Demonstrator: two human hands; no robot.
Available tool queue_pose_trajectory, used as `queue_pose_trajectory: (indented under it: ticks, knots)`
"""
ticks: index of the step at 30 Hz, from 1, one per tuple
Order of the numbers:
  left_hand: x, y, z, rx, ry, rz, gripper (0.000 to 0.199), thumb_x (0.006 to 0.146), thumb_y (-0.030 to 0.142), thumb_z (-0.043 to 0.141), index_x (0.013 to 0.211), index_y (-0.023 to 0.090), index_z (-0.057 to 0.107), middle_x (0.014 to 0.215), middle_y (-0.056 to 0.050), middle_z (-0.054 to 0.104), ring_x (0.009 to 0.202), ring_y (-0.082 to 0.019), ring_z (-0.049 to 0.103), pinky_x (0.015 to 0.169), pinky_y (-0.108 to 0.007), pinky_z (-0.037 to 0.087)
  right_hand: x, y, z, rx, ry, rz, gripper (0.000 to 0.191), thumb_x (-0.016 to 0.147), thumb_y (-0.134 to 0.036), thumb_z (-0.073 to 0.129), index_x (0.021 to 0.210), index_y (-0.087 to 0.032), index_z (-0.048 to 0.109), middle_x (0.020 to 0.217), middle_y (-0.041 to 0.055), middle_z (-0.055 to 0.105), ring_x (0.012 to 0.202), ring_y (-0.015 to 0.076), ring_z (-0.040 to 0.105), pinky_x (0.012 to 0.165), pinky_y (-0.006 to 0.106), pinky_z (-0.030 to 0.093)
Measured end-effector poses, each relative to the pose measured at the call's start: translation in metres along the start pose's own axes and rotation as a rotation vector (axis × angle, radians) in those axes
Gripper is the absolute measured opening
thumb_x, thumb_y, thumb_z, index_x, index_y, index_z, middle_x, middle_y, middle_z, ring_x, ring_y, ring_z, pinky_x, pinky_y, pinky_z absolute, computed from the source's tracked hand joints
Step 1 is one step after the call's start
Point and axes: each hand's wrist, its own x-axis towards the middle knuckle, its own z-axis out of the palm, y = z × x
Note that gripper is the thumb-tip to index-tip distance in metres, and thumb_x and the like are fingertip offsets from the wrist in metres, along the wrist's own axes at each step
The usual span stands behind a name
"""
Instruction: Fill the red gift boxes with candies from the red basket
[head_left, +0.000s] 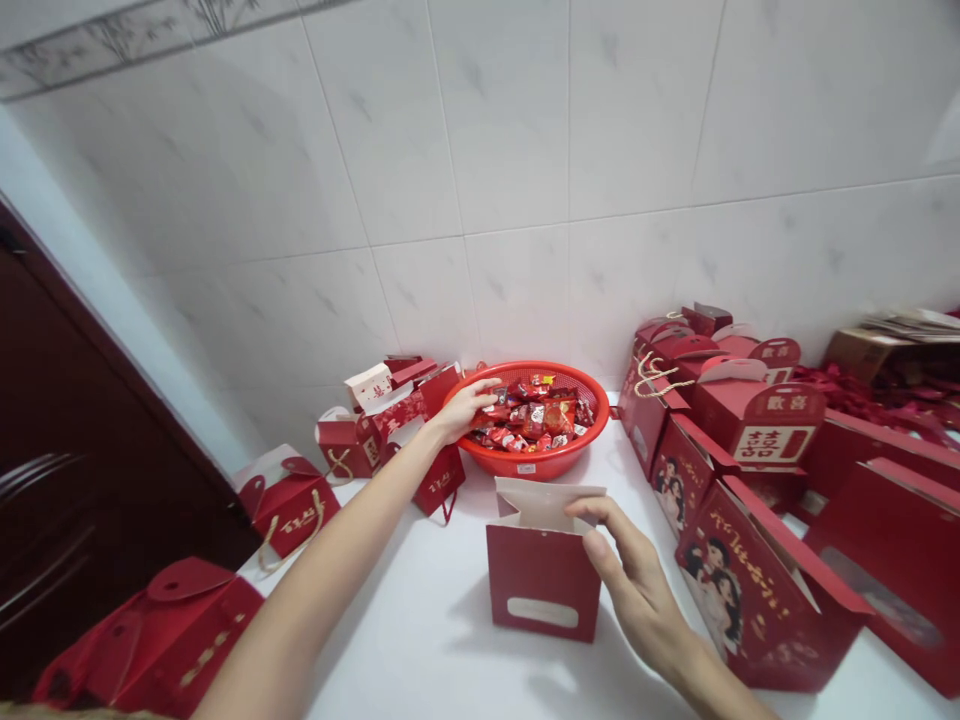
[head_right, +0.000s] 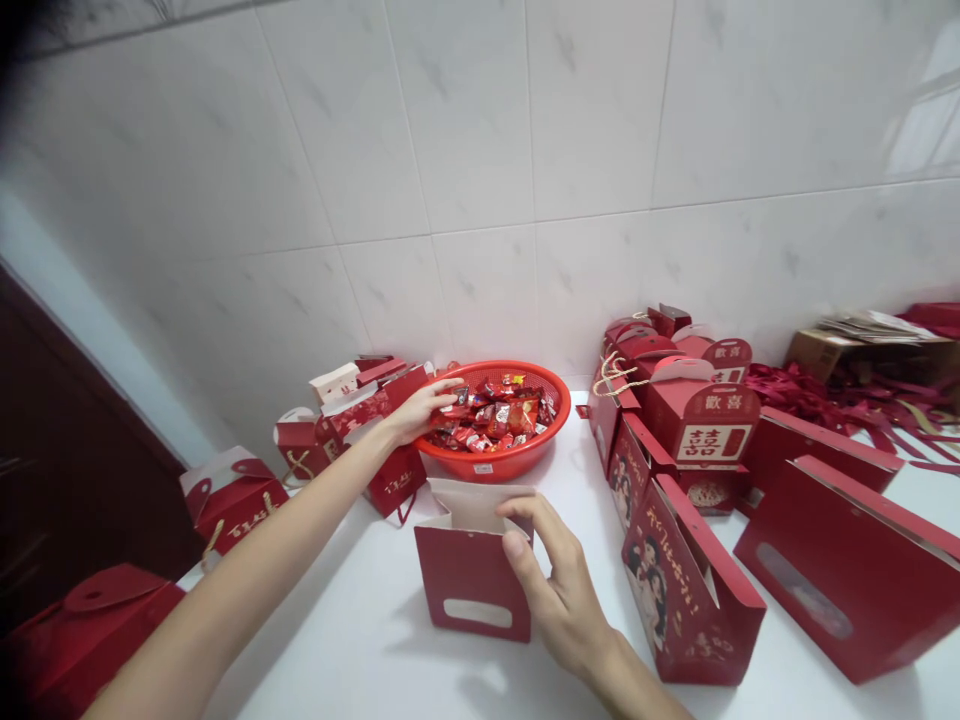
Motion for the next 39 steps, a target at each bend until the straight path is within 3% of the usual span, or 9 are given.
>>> queue_pose_trajectory:
  ticks: [3,6,8,11,15,24,34,36,39]
  knots:
    - [-0.022,0.017,0.014,0.067,-0.099,0.148,0.049,0.084,0.019,0.067,0.132,0.020,0.057,0.087,-0.001,0.065,0.068,-0.011,0.062,0.063,-0.023,0.054,0.002,-0.001,0.000,0.035,0.041,0.049,0.032,0.103,-0.044,0.040,0.098,-0.023,0.063,0.092,0.0031,0.064,0.087,0.0179,0.062,0.077,0.023,0.050]
    - [-0.066,0.038,0.036,0.264,-0.253,0.446,0.049,0.088,0.025,0.065,0.135,0.021,0.055,0.109,-0.006,0.067,0.084,-0.014,0.064,0.074,-0.023,0.056,0.005,-0.005,0.000,0.070,0.081,0.106,0.034,0.103,-0.044,0.039,0.089,-0.022,0.061,0.084,0.0019,0.060,0.078,0.0167,0.058,0.071,0.023,0.048]
    - [-0.098,0.047,0.051,0.417,-0.283,0.637,0.045,0.092,0.026,0.060,0.136,0.020,0.054,0.117,-0.009,0.066,0.094,-0.017,0.065,0.080,-0.026,0.056,0.007,-0.008,0.000,0.094,0.072,0.150,0.030,0.101,-0.043,0.043,0.085,-0.022,0.058,0.078,0.0006,0.055,0.073,0.0155,0.054,0.067,0.022,0.047]
    - [-0.132,0.046,0.069,0.593,-0.384,0.874,0.043,0.095,0.021,0.054,0.138,0.020,0.052,0.122,-0.010,0.066,0.105,-0.020,0.065,0.092,-0.031,0.055,0.008,-0.007,-0.001,0.169,0.028,0.182,0.023,0.099,-0.041,0.049,0.088,-0.022,0.054,0.081,0.0006,0.051,0.074,0.0155,0.051,0.069,0.023,0.046]
    - [-0.142,0.031,0.076,0.792,-0.503,1.027,0.042,0.099,0.016,0.043,0.140,0.020,0.047,0.117,-0.010,0.069,0.105,-0.019,0.067,0.092,-0.033,0.055,0.007,-0.002,-0.002,0.298,-0.026,0.199,0.020,0.096,-0.042,0.054,0.095,-0.022,0.051,0.091,0.0021,0.054,0.086,0.0170,0.053,0.077,0.025,0.048]
    - [-0.139,0.029,0.063,0.868,-0.532,0.850,0.037,0.098,0.021,0.048,0.135,0.020,0.053,0.114,-0.010,0.071,0.096,-0.018,0.068,0.085,-0.030,0.055,0.006,-0.005,-0.002,0.300,-0.075,0.221,0.022,0.097,-0.045,0.051,0.097,-0.023,0.047,0.093,0.0011,0.049,0.089,0.0174,0.051,0.078,0.026,0.047]
    - [-0.152,0.018,0.047,0.921,-0.505,0.808,0.039,0.098,0.025,0.050,0.136,0.020,0.054,0.093,-0.005,0.075,0.080,-0.016,0.069,0.073,-0.027,0.055,0.003,-0.001,0.002,0.189,-0.085,0.199,0.022,0.099,-0.046,0.046,0.102,-0.024,0.045,0.095,0.0003,0.046,0.091,0.0167,0.048,0.083,0.025,0.042]
    - [-0.146,0.022,0.042,0.778,-0.434,0.788,0.030,0.096,0.027,0.052,0.123,0.017,0.063,0.089,-0.006,0.075,0.074,-0.015,0.069,0.067,-0.025,0.056,0.002,-0.001,0.003,0.191,-0.086,0.195,0.021,0.100,-0.046,0.045,0.102,-0.024,0.045,0.093,-0.0002,0.046,0.087,0.0158,0.048,0.079,0.024,0.042]
    - [-0.121,0.032,0.030,0.527,-0.200,0.690,0.025,0.094,0.032,0.055,0.104,0.014,0.068,0.083,-0.007,0.074,0.069,-0.015,0.068,0.065,-0.025,0.056,0.000,0.000,0.005,0.190,-0.086,0.193,0.020,0.100,-0.045,0.044,0.103,-0.025,0.045,0.093,-0.0004,0.045,0.086,0.0155,0.048,0.076,0.023,0.042]
